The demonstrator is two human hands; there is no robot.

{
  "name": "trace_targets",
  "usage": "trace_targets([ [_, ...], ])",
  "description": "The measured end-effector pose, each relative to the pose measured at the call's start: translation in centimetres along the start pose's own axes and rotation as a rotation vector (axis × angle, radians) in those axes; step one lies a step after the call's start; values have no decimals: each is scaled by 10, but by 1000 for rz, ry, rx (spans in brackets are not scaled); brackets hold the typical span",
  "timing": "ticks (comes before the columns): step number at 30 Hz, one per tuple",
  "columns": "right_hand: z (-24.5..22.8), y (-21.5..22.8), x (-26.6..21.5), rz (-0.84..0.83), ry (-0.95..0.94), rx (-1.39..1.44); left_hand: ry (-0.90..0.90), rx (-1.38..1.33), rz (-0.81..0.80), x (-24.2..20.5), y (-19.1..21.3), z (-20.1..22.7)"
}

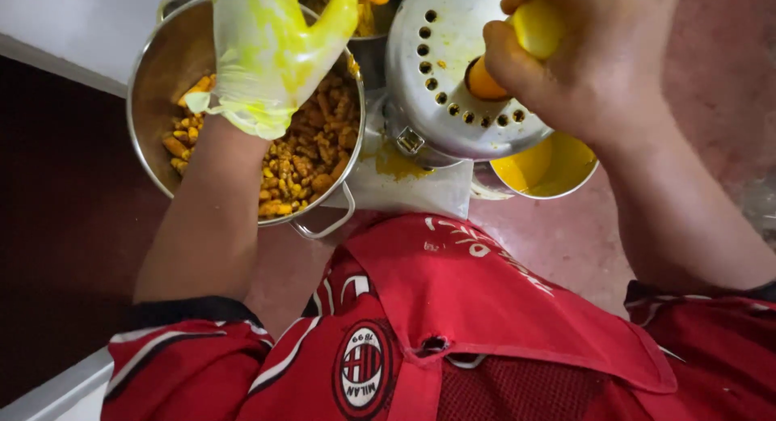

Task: Feeding turmeric roots into a mechanical grinder using a plunger

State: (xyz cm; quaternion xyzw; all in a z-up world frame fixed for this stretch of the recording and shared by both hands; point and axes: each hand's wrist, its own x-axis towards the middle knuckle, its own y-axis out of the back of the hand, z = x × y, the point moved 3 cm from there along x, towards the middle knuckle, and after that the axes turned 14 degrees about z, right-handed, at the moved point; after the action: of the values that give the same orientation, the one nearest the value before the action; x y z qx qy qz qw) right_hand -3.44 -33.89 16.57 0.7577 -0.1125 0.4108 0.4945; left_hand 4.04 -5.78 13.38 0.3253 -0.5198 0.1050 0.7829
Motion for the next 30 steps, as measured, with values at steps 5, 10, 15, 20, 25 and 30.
trace_targets([
  [5, 14, -7, -3, -15, -113, 45, 115, -149, -99, 4, 2, -3],
  [10, 5, -20, -4, -9, -24, -41, 58, -131, -65, 9, -10, -9],
  [15, 2, -30, -15, -14, -75, -44, 95, -259, -85, 9, -25, -9],
  [20, 2, -41, -19, -25, -78, -62, 227, -451, -157, 17, -33, 2],
  [25, 3, -48, -26, -53, -71, -65, 278, -512, -175, 16, -32, 4],
  [30, 2, -50, -28, -77, -79, -56, 188, -388, -188, 16, -26, 4],
])
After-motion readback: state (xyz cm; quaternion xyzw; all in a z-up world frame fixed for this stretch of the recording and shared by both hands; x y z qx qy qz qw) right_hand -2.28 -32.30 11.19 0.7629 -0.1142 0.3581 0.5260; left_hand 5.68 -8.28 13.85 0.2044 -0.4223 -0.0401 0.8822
